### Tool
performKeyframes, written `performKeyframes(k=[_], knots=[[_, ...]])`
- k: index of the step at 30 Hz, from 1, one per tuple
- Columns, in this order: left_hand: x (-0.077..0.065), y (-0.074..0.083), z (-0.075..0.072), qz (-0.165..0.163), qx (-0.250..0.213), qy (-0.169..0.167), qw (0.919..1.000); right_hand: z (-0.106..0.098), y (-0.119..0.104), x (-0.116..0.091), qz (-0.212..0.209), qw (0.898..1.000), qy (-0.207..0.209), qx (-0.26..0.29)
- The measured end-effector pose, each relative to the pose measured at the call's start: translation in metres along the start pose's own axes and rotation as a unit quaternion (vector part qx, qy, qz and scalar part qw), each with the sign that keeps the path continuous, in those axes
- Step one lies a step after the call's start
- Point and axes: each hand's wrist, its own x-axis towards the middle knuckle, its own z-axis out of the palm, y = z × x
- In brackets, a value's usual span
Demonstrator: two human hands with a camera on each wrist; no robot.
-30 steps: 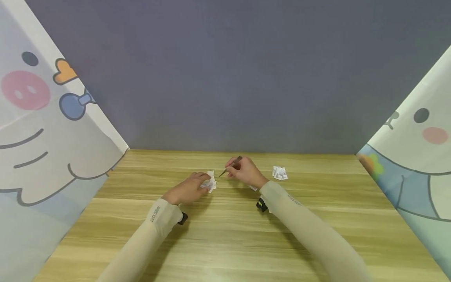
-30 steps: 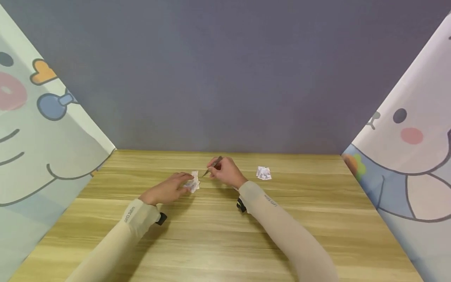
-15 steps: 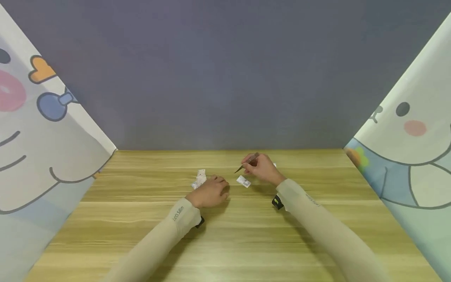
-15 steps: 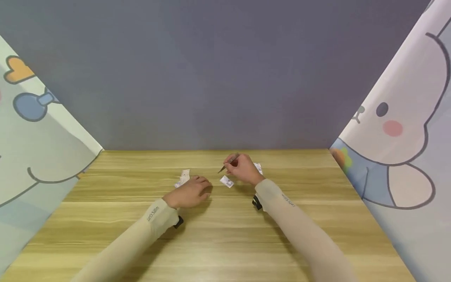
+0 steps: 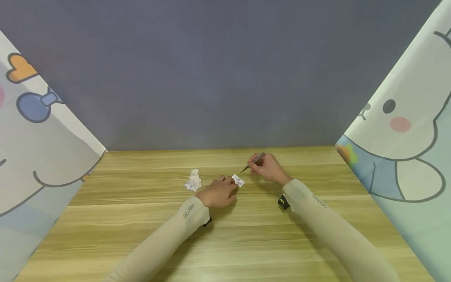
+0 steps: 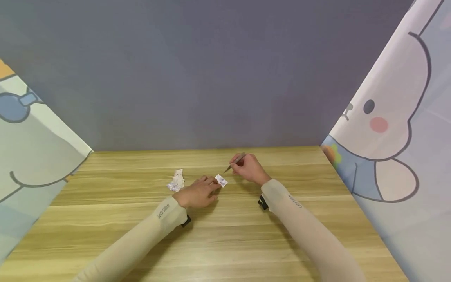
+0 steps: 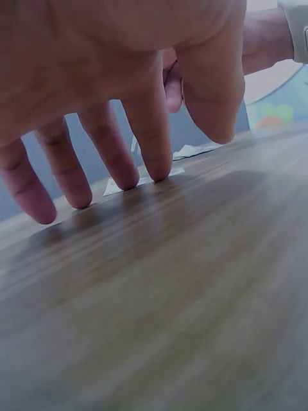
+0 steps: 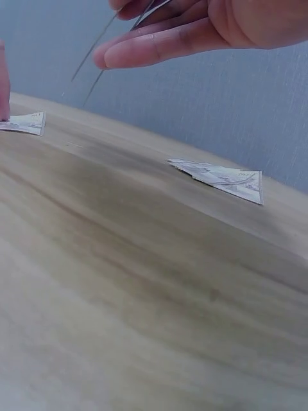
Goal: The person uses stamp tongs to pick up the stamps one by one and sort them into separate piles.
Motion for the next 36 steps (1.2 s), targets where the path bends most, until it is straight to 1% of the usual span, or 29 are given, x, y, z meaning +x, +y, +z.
performKeyframes(k=[2, 6, 11, 14, 19, 25, 28, 32, 34, 36], knots=[[0.000, 0.000, -0.001, -0.001, 0.000, 0.001, 1.0000, 0.000, 0.000, -0.001, 0.000, 1.000, -0.003, -0.006], [-0.001, -0.002, -0.003, -0.002, -0.009, -0.007, 0.9999, 0.002, 0.000, -0.002, 0.009, 1.000, -0.011, -0.005], [-0.002, -0.003, -0.003, 0.011, -0.004, -0.021, 0.9997, 0.003, 0.002, -0.003, 0.027, 1.000, -0.016, -0.001], [-0.004, -0.004, -0.004, 0.011, -0.005, -0.025, 0.9996, 0.004, 0.002, -0.005, 0.027, 0.999, -0.023, -0.007], [-0.008, -0.004, -0.006, 0.004, -0.015, -0.029, 0.9995, 0.006, 0.005, -0.006, 0.012, 0.999, -0.026, -0.015], [-0.010, -0.004, -0.007, 0.005, -0.015, -0.027, 0.9995, 0.010, 0.004, -0.008, 0.000, 0.999, -0.036, -0.006], [-0.010, -0.004, -0.007, 0.003, -0.016, -0.028, 0.9995, 0.011, 0.001, -0.009, 0.002, 0.999, -0.042, -0.001], [-0.010, -0.004, -0.006, 0.003, -0.020, -0.027, 0.9994, 0.013, -0.001, -0.011, 0.007, 0.999, -0.037, 0.006], [-0.011, -0.005, -0.005, 0.004, -0.024, -0.022, 0.9994, 0.014, -0.003, -0.012, -0.003, 0.999, -0.034, 0.012], [-0.012, -0.007, -0.005, 0.001, -0.033, -0.016, 0.9993, 0.013, -0.004, -0.014, -0.020, 0.999, -0.028, 0.013]])
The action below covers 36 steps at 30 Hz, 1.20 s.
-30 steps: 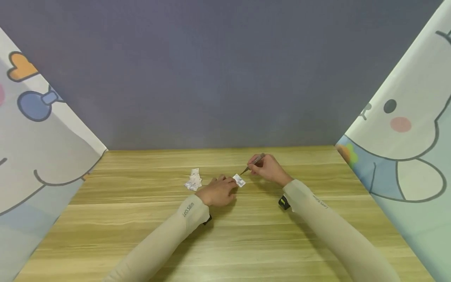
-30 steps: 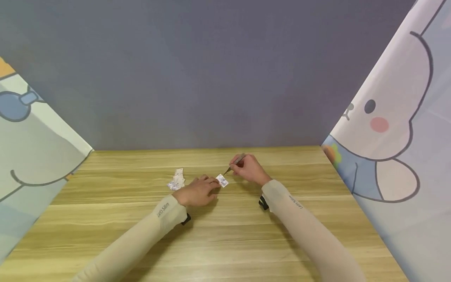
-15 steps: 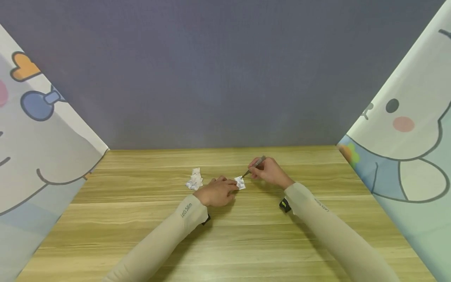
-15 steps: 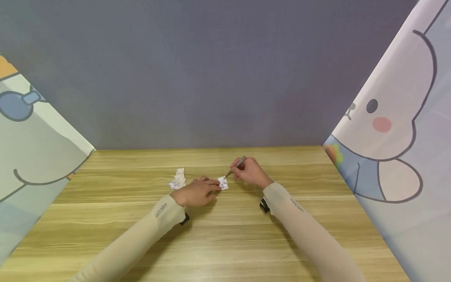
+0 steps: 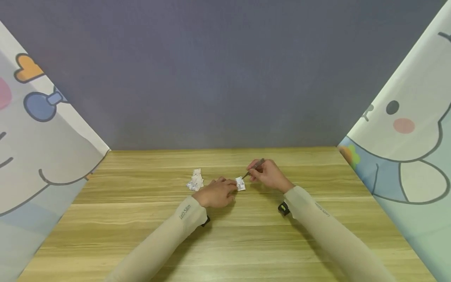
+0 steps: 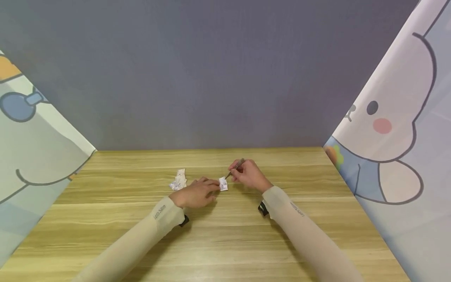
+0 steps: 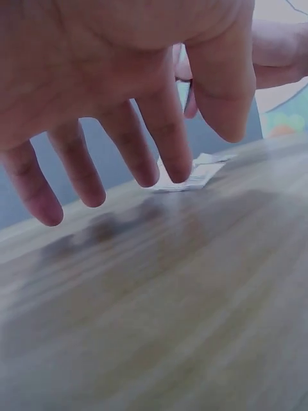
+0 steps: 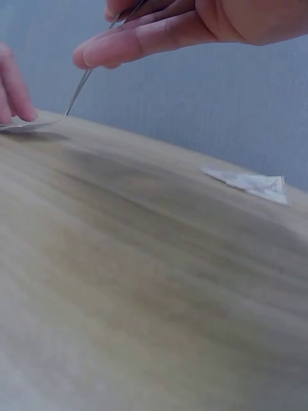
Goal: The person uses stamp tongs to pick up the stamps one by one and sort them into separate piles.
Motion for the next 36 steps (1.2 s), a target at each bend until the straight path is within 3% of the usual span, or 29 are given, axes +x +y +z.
performKeyframes(k=[5, 16, 24, 36], knots=[[-0.005, -0.008, -0.004, -0.020, -0.017, 0.020, 0.9995, -0.006, -0.008, -0.007, -0.034, 0.999, 0.028, -0.012], [-0.015, -0.020, -0.007, -0.028, -0.044, 0.026, 0.9983, -0.034, -0.016, -0.023, -0.044, 0.997, 0.064, -0.020], [-0.019, -0.022, -0.009, -0.024, -0.052, 0.043, 0.9974, -0.040, -0.052, -0.034, -0.020, 0.996, 0.067, -0.056], [-0.025, -0.034, -0.006, -0.025, -0.048, 0.052, 0.9972, -0.070, 0.020, -0.022, -0.008, 0.990, 0.122, -0.063]])
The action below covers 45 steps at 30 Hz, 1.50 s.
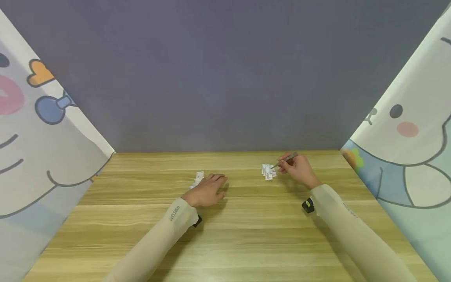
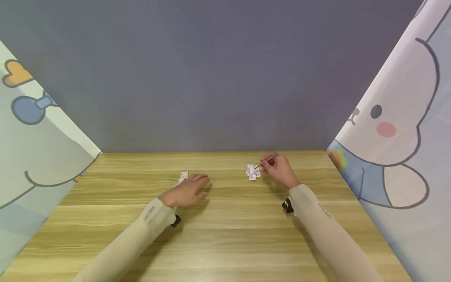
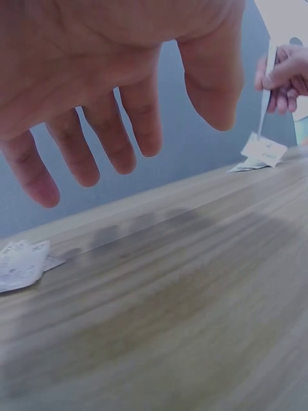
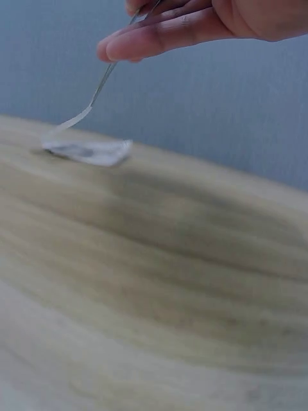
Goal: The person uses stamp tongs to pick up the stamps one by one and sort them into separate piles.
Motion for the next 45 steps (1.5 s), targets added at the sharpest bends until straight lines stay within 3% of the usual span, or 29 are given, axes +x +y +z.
performKeyframes(k=[9, 13, 17, 19, 22, 25, 28, 32, 36, 41, 45], knots=[[-0.018, -0.004, -0.004, 0.002, -0.013, 0.014, 0.9998, -0.002, 0.021, -0.003, 0.051, 0.999, 0.012, -0.002], [-0.028, -0.010, -0.009, 0.003, -0.015, 0.028, 0.9995, -0.005, 0.012, -0.005, 0.069, 0.997, 0.001, 0.019], [-0.035, -0.019, -0.016, -0.006, -0.021, 0.044, 0.9988, 0.001, -0.010, -0.007, 0.074, 0.994, -0.054, 0.051], [-0.037, -0.024, -0.018, -0.014, -0.026, 0.048, 0.9984, 0.009, -0.022, -0.008, 0.054, 0.993, -0.094, 0.037], [-0.038, -0.029, -0.019, -0.027, -0.036, 0.051, 0.9977, 0.027, -0.036, -0.010, -0.007, 0.991, -0.131, -0.010], [-0.040, -0.031, -0.019, -0.031, -0.040, 0.056, 0.9971, 0.047, -0.045, -0.014, -0.084, 0.987, -0.125, -0.059], [-0.041, -0.029, -0.017, -0.022, -0.039, 0.061, 0.9971, 0.062, -0.051, -0.020, -0.111, 0.985, -0.101, -0.087], [-0.047, -0.026, -0.014, -0.001, -0.019, 0.069, 0.9974, 0.075, -0.055, -0.029, -0.072, 0.983, -0.095, -0.143], [-0.058, -0.020, -0.012, 0.019, -0.006, 0.078, 0.9968, 0.087, -0.058, -0.038, -0.026, 0.969, -0.138, -0.202], [-0.069, -0.005, -0.003, 0.049, 0.025, 0.097, 0.9937, 0.101, -0.060, -0.052, 0.024, 0.957, -0.200, -0.210], [-0.077, 0.013, 0.001, 0.039, 0.049, 0.120, 0.9908, 0.105, -0.066, -0.057, 0.048, 0.951, -0.211, -0.223]])
